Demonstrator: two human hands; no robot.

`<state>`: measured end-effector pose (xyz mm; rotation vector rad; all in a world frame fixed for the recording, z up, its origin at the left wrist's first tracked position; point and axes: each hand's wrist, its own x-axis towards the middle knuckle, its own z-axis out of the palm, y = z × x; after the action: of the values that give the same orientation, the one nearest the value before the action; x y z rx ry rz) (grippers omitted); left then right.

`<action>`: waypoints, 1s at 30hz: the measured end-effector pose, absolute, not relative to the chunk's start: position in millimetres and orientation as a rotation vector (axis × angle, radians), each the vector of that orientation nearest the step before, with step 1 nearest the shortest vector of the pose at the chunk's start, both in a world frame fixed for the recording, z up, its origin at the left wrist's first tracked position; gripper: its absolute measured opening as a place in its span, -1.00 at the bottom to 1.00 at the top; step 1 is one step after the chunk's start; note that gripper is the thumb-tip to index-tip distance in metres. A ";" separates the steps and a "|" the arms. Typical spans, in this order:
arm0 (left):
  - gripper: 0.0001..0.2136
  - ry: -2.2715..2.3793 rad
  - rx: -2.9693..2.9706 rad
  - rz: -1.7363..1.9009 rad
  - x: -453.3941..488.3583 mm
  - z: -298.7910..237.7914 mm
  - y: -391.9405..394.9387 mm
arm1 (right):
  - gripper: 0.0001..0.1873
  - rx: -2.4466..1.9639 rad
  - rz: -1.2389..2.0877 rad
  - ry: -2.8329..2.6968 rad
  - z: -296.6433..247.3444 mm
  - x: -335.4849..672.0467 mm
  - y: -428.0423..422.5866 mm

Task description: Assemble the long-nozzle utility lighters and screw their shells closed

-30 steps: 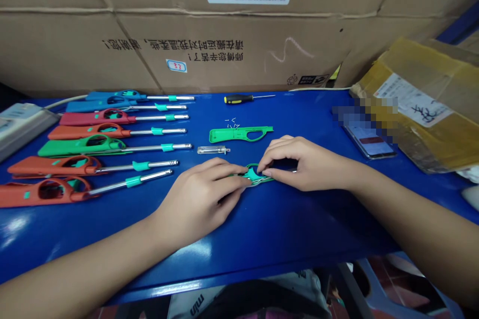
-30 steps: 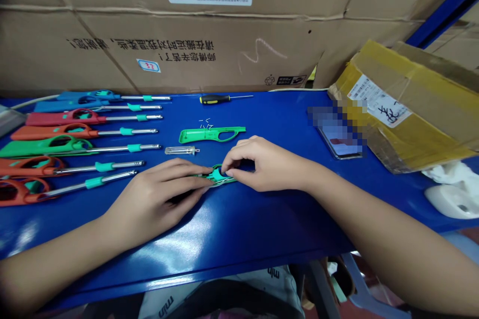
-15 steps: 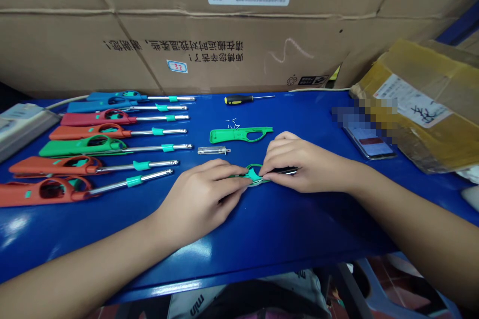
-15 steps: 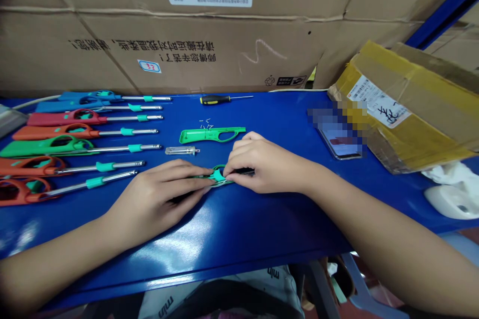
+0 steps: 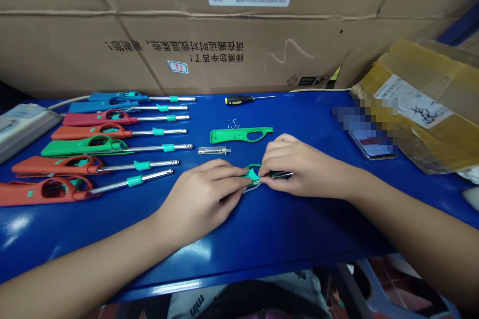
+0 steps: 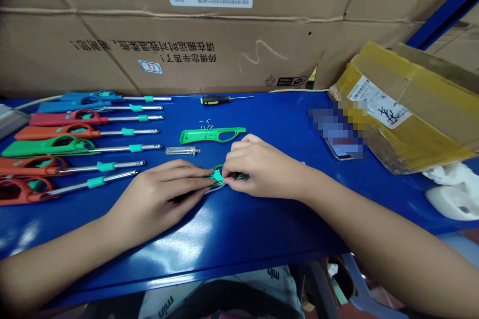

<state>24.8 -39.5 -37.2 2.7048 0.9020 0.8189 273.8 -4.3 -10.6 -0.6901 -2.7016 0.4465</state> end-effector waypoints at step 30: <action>-0.84 0.862 2.626 0.861 27.2 -29.1 -41.4 | -0.90 -0.792 0.724 -2.666 -9.7 274.9 -2.1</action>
<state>27.2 -41.4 -29.1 2.6259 0.8618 0.8609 274.9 -2.1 -9.7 -0.7921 -2.6662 0.7242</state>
